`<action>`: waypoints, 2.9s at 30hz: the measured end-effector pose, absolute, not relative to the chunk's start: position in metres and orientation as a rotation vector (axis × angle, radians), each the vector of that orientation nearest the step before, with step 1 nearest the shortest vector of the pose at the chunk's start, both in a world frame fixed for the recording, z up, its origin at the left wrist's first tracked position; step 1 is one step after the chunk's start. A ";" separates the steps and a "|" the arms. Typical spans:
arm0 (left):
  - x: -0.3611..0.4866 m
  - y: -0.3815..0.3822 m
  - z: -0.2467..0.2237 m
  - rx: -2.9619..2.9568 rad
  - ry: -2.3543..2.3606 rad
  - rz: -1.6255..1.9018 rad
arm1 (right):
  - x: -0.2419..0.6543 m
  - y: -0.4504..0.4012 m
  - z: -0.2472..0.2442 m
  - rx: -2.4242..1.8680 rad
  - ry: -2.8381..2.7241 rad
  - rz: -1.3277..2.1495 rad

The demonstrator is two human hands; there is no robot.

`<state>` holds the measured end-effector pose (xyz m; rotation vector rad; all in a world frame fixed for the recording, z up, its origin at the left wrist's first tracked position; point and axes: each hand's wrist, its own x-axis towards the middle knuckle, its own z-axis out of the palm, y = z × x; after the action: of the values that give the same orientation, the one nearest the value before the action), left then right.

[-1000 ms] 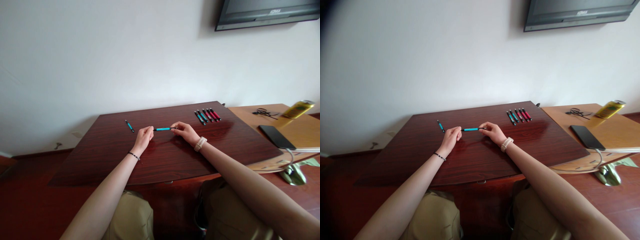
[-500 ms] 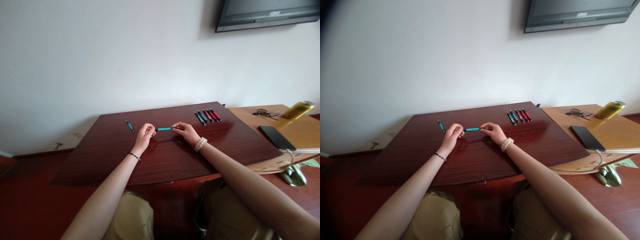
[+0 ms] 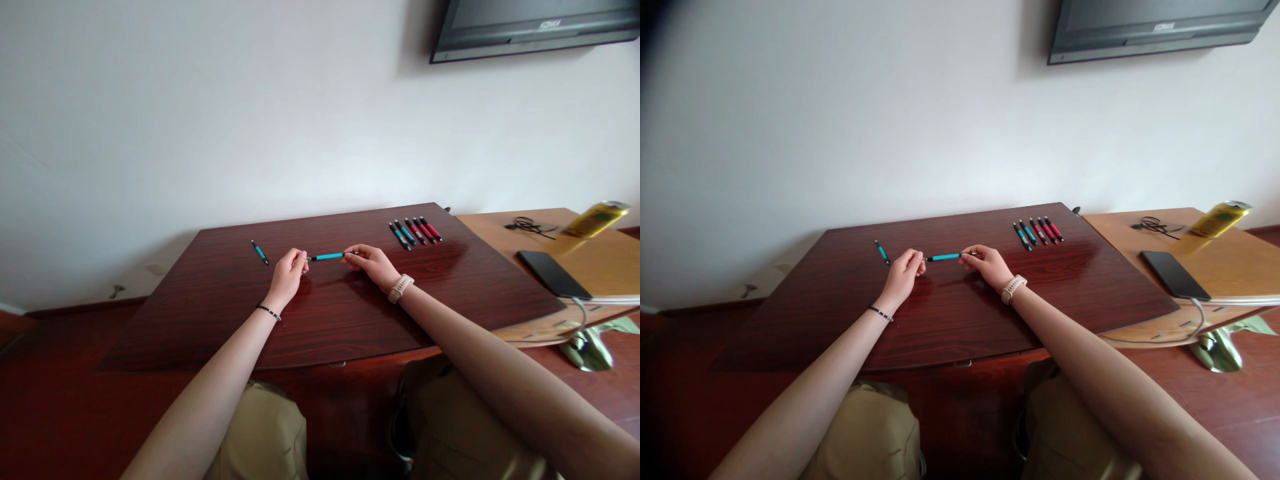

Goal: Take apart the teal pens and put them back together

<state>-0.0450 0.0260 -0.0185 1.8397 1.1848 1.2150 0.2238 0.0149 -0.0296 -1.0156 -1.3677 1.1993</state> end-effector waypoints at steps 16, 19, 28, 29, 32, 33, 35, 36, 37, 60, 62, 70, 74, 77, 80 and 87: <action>-0.085 0.041 -0.014 2.172 1.645 1.074 | 0.225 0.016 -0.031 -1.036 -1.328 1.202; -0.088 0.039 -0.012 2.343 1.794 0.891 | 0.224 0.015 -0.031 -1.035 -1.324 1.204; -0.088 0.045 -0.020 2.546 1.831 0.776 | 0.225 0.014 -0.031 -1.041 -1.317 1.208; -0.089 0.046 -0.021 2.546 1.827 0.791 | 0.225 0.014 -0.031 -1.042 -1.318 1.206; -0.089 0.046 -0.022 2.540 1.831 0.806 | 0.224 0.014 -0.030 -1.040 -1.328 1.201; -0.088 0.045 -0.022 2.535 1.832 0.805 | 0.224 0.014 -0.030 -1.038 -1.330 1.201; -0.088 0.045 -0.022 2.517 1.825 0.807 | 0.224 0.014 -0.029 -1.036 -1.333 1.203; -0.087 0.045 -0.021 2.507 1.821 0.809 | 0.224 0.014 -0.030 -1.036 -1.332 1.203; -0.087 0.045 -0.021 2.500 1.816 0.809 | 0.224 0.014 -0.030 -1.037 -1.331 1.202; -0.052 0.016 0.005 2.617 1.073 0.937 | 0.222 0.013 -0.025 -1.050 -1.343 1.173; -0.050 0.015 0.003 2.560 1.050 0.927 | 0.222 0.012 -0.024 -1.045 -1.367 1.172; -0.049 0.013 0.004 2.446 1.118 1.025 | 0.220 0.005 -0.017 -1.164 -1.495 1.079; -0.045 0.012 0.004 2.381 1.092 1.066 | 0.221 0.005 -0.018 -1.183 -1.523 1.061; -0.045 0.012 0.002 2.283 1.105 1.034 | 0.222 0.007 -0.019 -1.140 -1.539 1.076; -0.045 0.013 -0.001 2.208 1.142 1.012 | 0.222 0.008 -0.019 -1.072 -1.568 1.091; -0.046 0.012 0.001 2.145 1.166 1.050 | 0.220 0.007 -0.019 -1.006 -1.540 1.143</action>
<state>-0.0464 0.0124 0.0010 2.1454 1.1663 1.0496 0.2200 0.0069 -0.0194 -1.0058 -1.5397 1.1428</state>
